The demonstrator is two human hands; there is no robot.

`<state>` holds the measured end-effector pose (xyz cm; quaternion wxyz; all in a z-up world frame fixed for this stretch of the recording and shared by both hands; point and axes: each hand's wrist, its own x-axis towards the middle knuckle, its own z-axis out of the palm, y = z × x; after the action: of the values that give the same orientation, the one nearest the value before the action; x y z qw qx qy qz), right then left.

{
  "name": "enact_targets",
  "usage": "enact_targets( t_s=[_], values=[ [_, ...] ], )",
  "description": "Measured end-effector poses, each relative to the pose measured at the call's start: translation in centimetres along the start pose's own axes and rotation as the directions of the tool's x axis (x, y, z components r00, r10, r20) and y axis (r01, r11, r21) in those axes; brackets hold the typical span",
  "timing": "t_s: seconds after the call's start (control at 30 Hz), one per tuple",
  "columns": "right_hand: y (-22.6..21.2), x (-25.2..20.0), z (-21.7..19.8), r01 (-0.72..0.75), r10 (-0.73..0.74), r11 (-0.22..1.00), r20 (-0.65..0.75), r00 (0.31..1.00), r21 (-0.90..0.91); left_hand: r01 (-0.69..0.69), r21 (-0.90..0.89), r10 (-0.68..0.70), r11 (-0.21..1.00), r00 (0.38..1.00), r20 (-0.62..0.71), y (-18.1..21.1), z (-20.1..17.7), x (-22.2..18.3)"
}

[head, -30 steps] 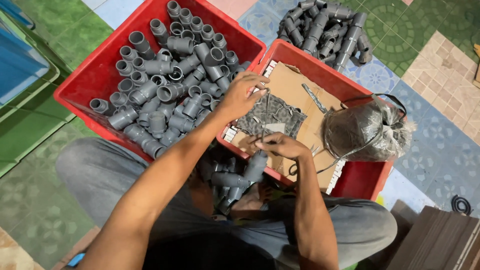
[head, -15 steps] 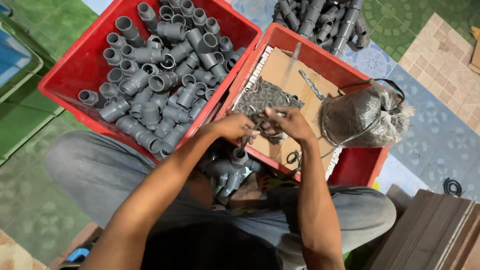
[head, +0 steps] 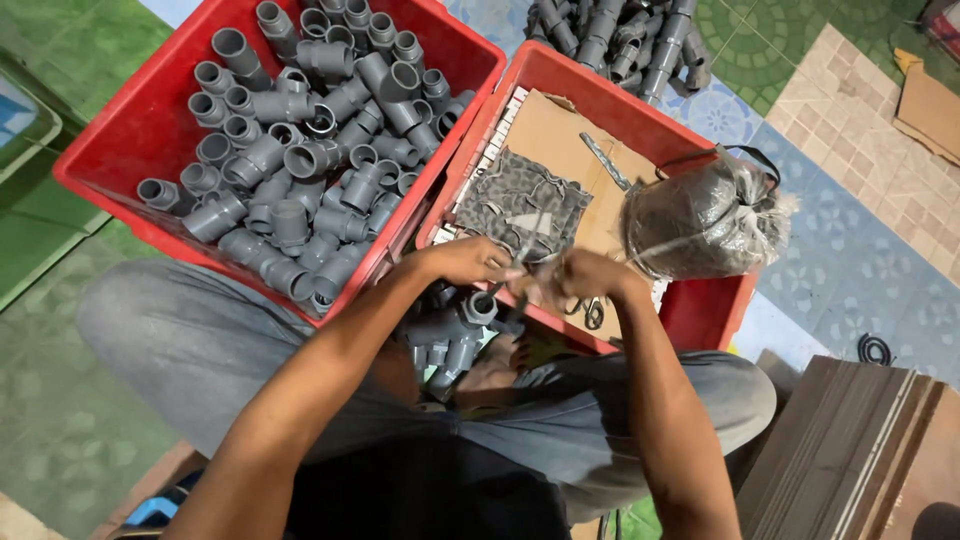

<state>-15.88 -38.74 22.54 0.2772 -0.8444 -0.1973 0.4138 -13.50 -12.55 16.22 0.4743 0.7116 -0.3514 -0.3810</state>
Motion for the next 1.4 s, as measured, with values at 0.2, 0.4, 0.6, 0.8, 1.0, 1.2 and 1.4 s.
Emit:
enact_targets(
  t_s=[0.2,0.4,0.6,0.8,1.0,1.2,1.4],
  values=[
    [-6.9,0.0,-3.3,0.487,-0.376,0.849,-0.415,0.829,0.204,-0.129,0.02,0.129,0.991,0.991,-0.039,1.1,1.1,-2.1],
    [-6.8,-2.0,-4.7,0.601,-0.272,0.787,-0.794,0.544,0.142,-0.241,0.082,0.253,0.967,0.941,-0.223,1.2,0.4,-2.9],
    [-12.0,-4.6,-2.7,0.604,-0.067,0.773,-0.92,0.386,0.197,-0.216,-0.077,0.14,0.973,0.826,-0.546,6.6,-0.2,-5.5],
    [-5.8,-0.8,5.0,0.312,-0.042,0.883,-0.604,0.796,0.35,-0.174,-0.051,0.102,0.983,0.762,-0.64,9.8,-1.2,-7.3],
    [-8.6,-0.5,8.2,0.347,0.051,0.915,-0.914,0.402,0.204,-0.184,0.034,0.152,0.982,0.676,-0.722,14.7,-0.7,-8.2],
    [-10.1,1.3,11.0,0.397,-0.111,0.908,-0.838,0.534,0.132,-0.186,0.119,0.21,0.975,0.616,-0.759,15.7,-0.6,-6.8],
    [-10.4,3.0,10.8,0.43,-0.254,0.903,-0.823,0.509,-0.012,-0.232,0.004,0.146,0.973,0.596,-0.79,16.8,-0.5,-8.2]
  ],
)
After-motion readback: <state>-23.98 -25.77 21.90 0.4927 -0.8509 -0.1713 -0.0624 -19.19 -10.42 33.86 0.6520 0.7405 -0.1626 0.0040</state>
